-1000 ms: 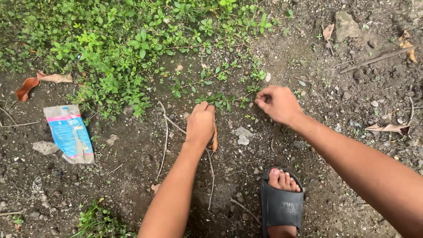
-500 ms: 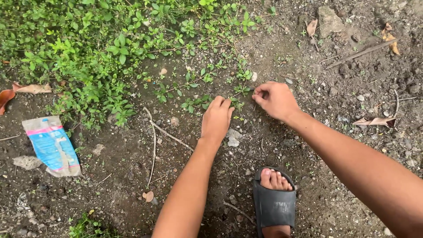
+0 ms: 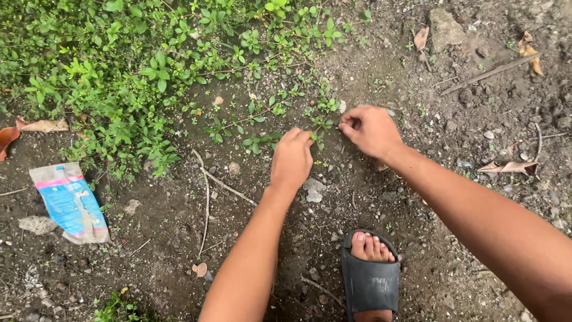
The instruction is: Manually pulling small weeds and clearing debris from the soil surface.
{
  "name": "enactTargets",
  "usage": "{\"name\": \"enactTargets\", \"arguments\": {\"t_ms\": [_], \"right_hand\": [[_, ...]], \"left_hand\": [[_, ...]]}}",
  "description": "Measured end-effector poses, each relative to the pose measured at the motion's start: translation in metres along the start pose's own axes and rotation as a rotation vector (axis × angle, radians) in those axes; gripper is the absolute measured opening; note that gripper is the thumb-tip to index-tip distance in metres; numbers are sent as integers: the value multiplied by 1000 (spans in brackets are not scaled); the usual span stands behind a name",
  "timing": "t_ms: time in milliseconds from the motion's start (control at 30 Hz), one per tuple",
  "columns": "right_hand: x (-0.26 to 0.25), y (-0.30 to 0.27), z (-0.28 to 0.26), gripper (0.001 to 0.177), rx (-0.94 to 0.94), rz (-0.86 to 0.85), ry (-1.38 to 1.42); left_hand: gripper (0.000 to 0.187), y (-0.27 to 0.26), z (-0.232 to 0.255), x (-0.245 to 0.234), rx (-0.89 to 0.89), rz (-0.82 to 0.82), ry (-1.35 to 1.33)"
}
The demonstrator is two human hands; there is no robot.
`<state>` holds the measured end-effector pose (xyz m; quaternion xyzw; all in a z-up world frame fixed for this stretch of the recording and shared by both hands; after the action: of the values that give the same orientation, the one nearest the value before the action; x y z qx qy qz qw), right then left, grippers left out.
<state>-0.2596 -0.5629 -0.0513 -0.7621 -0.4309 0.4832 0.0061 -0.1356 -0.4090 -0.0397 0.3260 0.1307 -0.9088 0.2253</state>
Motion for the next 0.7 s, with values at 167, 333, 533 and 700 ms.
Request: {"name": "enactTargets", "arguments": {"t_ms": [167,333,533,700], "right_hand": [[-2,5,-6,15,-74,12,-9],[-7,10,-9,15,-156,48,-60],[-6,13,-26,14,-510,77,-300],[2,16,-34,15,-587,5,-421]], "left_hand": [[16,15,3,-28,-17,150,-168],[15,16,-18,-53,-223,194,-189],[14,11,-15,-11,-80,-71,-3],[16,7,2,18,-9,-248,292]]}}
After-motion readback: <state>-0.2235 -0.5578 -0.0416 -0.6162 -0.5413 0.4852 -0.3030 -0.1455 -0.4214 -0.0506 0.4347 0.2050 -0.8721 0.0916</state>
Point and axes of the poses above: each hand's wrist, its own y-axis towards the middle knuckle, its own x-axis out of the palm, z = x × y, the point moved 7 cm from there along y, towards the middle knuckle
